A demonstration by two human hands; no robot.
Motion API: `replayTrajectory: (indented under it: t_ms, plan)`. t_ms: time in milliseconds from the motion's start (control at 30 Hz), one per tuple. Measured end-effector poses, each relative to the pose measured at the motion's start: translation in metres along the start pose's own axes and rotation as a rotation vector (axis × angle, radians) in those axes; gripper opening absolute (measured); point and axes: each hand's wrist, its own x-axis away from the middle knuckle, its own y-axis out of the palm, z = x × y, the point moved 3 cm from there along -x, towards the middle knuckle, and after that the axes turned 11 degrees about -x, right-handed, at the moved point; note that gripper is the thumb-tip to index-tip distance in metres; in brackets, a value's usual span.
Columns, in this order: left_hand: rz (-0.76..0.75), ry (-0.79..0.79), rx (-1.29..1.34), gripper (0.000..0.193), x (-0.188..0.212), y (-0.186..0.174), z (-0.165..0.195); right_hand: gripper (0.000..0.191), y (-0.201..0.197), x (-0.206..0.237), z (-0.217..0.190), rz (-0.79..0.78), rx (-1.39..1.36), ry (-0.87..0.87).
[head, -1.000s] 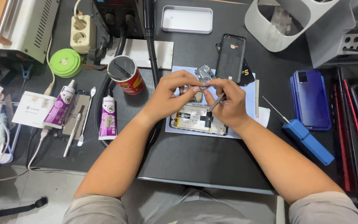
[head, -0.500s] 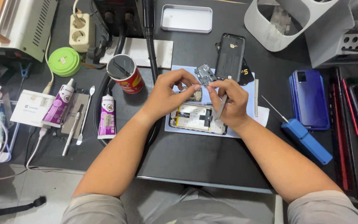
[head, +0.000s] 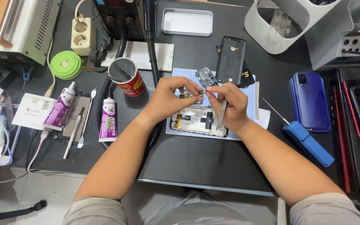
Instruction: The person uses tweezers to manipulate small components on a disassembled smartphone motherboard. They carefully lift and reposition tiny parts while the phone frame and other tools remain on the workbench.
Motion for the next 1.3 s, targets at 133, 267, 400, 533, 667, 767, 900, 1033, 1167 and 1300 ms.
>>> replayTrajectory:
  t_ms: [133, 267, 400, 533, 667, 767, 900, 1033, 1167, 1300]
  plan:
    - [0.019, -0.095, 0.011, 0.022, -0.001, 0.000, -0.004, 0.034, 0.001, 0.007, 0.005, 0.023, 0.018, 0.045]
    - [0.085, -0.134, 0.061, 0.038, -0.001, -0.001, -0.003, 0.039, -0.003, 0.013, 0.015, 0.161, -0.159, 0.148]
    - [0.126, -0.137, 0.061, 0.050, -0.002, -0.004, -0.001, 0.026, -0.006, 0.015, 0.017, -0.001, 0.003, 0.163]
    - [0.138, -0.168, 0.066, 0.059, -0.001, -0.005, -0.003, 0.021, 0.001, 0.019, 0.018, -0.025, -0.019, 0.178]
    - [0.166, -0.183, 0.124, 0.058, 0.000, -0.004, -0.008, 0.027, 0.000, 0.017, 0.036, 0.147, -0.164, 0.396]
    - [0.177, -0.173, 0.086, 0.047, 0.000, -0.004, -0.010, 0.034, -0.004, 0.018, 0.044, 0.213, -0.292, 0.521]
    - [0.175, -0.194, 0.046, 0.041, 0.000, -0.004, -0.011, 0.034, 0.000, 0.019, 0.036, 0.145, -0.201, 0.457]
    - [0.173, -0.201, 0.013, 0.041, 0.000, -0.003, -0.012, 0.028, 0.003, 0.015, 0.027, 0.098, -0.150, 0.331]
    - [0.171, -0.200, -0.025, 0.042, -0.002, -0.003, -0.012, 0.024, 0.003, 0.011, 0.021, 0.080, -0.097, 0.317]
    - [0.129, -0.119, -0.038, 0.043, -0.002, -0.002, -0.005, 0.023, 0.002, 0.007, 0.013, 0.032, -0.068, 0.278]
